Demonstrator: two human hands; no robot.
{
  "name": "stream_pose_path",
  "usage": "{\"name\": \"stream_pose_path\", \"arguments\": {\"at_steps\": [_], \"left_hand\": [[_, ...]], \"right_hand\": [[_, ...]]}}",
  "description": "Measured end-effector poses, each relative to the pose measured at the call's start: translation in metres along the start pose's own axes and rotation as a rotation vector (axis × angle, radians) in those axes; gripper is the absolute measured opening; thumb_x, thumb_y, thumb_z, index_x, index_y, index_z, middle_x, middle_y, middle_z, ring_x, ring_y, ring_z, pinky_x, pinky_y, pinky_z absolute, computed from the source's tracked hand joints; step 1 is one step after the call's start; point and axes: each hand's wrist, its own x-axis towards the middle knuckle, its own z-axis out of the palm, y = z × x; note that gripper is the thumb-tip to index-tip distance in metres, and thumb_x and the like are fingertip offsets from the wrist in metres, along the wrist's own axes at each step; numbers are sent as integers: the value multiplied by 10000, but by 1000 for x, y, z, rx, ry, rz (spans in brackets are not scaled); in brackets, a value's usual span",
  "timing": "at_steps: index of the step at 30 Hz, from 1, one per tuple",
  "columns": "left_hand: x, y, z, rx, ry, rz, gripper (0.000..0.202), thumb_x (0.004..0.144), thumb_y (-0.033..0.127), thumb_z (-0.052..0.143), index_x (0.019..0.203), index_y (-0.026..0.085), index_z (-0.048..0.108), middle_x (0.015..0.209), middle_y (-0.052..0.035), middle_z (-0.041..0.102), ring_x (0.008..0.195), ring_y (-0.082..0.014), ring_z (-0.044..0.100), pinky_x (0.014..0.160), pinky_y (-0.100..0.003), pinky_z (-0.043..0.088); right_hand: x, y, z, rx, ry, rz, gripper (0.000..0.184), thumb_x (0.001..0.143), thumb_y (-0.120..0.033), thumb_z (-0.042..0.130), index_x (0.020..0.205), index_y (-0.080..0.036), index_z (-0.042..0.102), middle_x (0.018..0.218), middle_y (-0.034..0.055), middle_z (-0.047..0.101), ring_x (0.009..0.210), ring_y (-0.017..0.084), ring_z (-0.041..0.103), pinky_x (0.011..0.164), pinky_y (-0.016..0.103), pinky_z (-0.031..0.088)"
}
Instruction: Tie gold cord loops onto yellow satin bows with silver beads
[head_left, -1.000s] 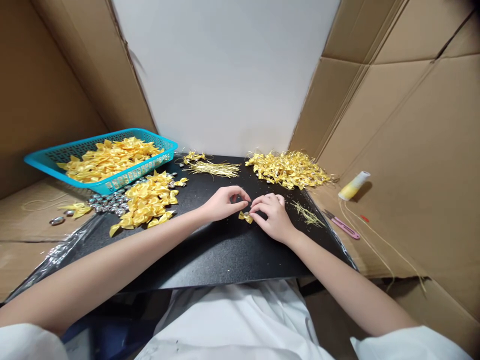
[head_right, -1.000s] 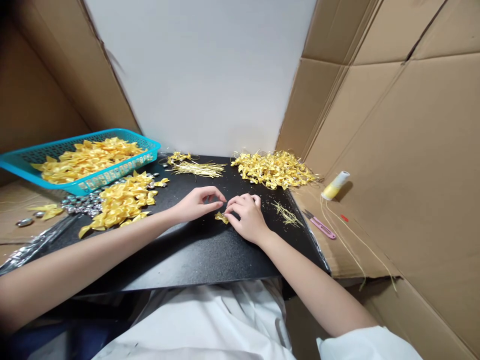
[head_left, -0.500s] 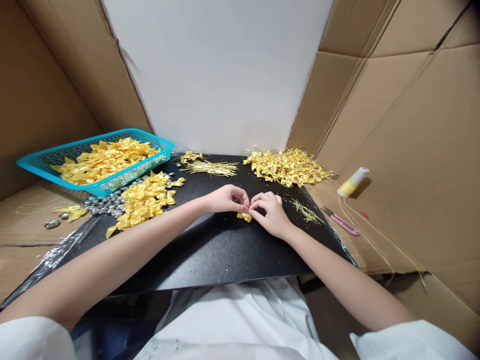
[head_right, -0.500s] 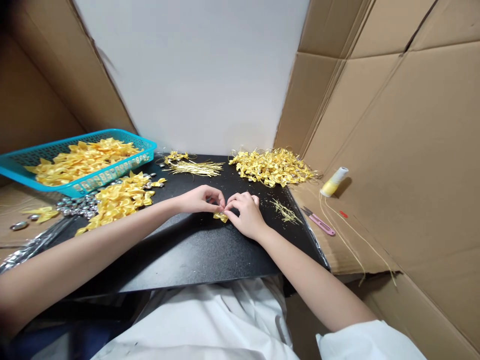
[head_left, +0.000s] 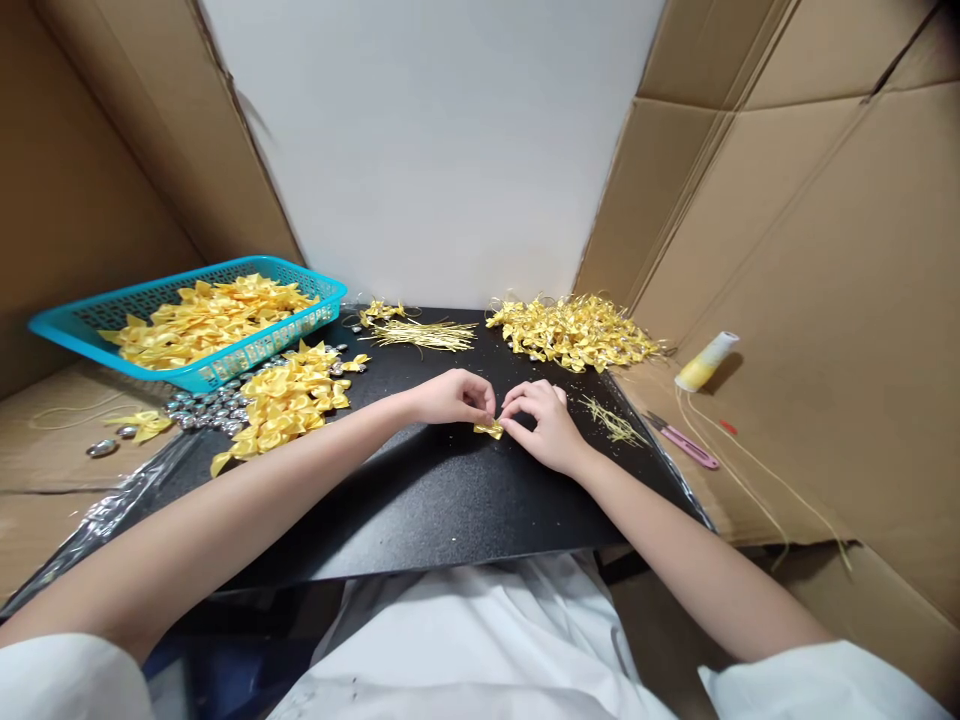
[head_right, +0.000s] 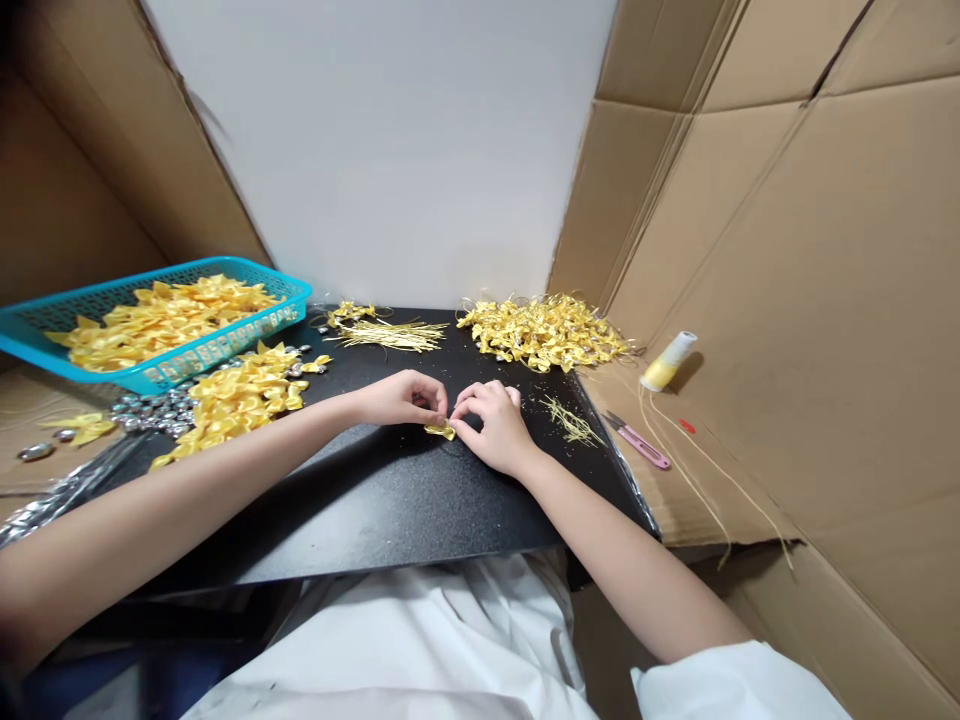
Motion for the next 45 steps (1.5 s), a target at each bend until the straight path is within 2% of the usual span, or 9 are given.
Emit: {"name": "stream_pose_path", "arguments": {"at_steps": [4, 11, 19, 25, 32, 36, 45], "left_hand": [[-1, 5, 0, 205, 20, 60, 83, 743, 199, 658, 772, 147, 716, 729, 3, 716, 688, -105, 622, 649, -188, 412], [-2, 8, -1, 419, 30, 170, 111, 724, 135, 642, 758, 170, 741, 771, -18, 705, 754, -139, 626, 736, -222, 443], [0, 12, -5, 389, -20, 170, 168, 704, 91, 626, 808, 168, 734, 856, -28, 698, 835, -152, 629, 776, -221, 440], [1, 19, -7, 317, -94, 44, 177, 704, 157, 653, 866, 170, 723, 797, 5, 737, 715, -128, 625, 623, -207, 381], [2, 16, -7, 394, 23, 102, 152, 688, 231, 708, 818, 157, 681, 767, 14, 646, 640, -102, 512, 580, -200, 342], [2, 11, -6, 348, 1, 122, 49, 715, 180, 667, 747, 157, 696, 761, -2, 652, 703, -119, 567, 641, -200, 379], [4, 10, -8, 359, -85, 41, 139, 718, 145, 636, 782, 179, 754, 775, 1, 726, 702, -122, 619, 641, -193, 398]], "right_hand": [[0, 0, 0, -21, -10, 5, 72, 825, -223, 649, 756, -238, 668, 984, 11, 684, 966, 207, 536, 904, 411, 292], [0, 1, 1, -27, -7, 10, 88, 830, -220, 650, 743, -231, 656, 978, 5, 687, 963, 201, 539, 898, 406, 295], [1, 1, 2, -12, 0, 6, 79, 836, -226, 651, 758, -230, 662, 981, 11, 689, 963, 206, 538, 901, 415, 290], [1, 0, 2, -7, 16, 1, 72, 832, -218, 656, 762, -228, 662, 965, 9, 691, 954, 203, 542, 903, 414, 287], [2, 0, 3, -10, 1, 19, 75, 831, -222, 655, 757, -230, 661, 975, 8, 690, 965, 204, 540, 902, 412, 290], [2, 1, 3, -20, -5, 27, 73, 833, -226, 650, 763, -235, 667, 980, 9, 690, 964, 205, 541, 899, 411, 292], [3, 1, 3, -13, -2, 33, 75, 834, -221, 651, 763, -233, 671, 974, 9, 688, 963, 202, 543, 893, 407, 297]]}}
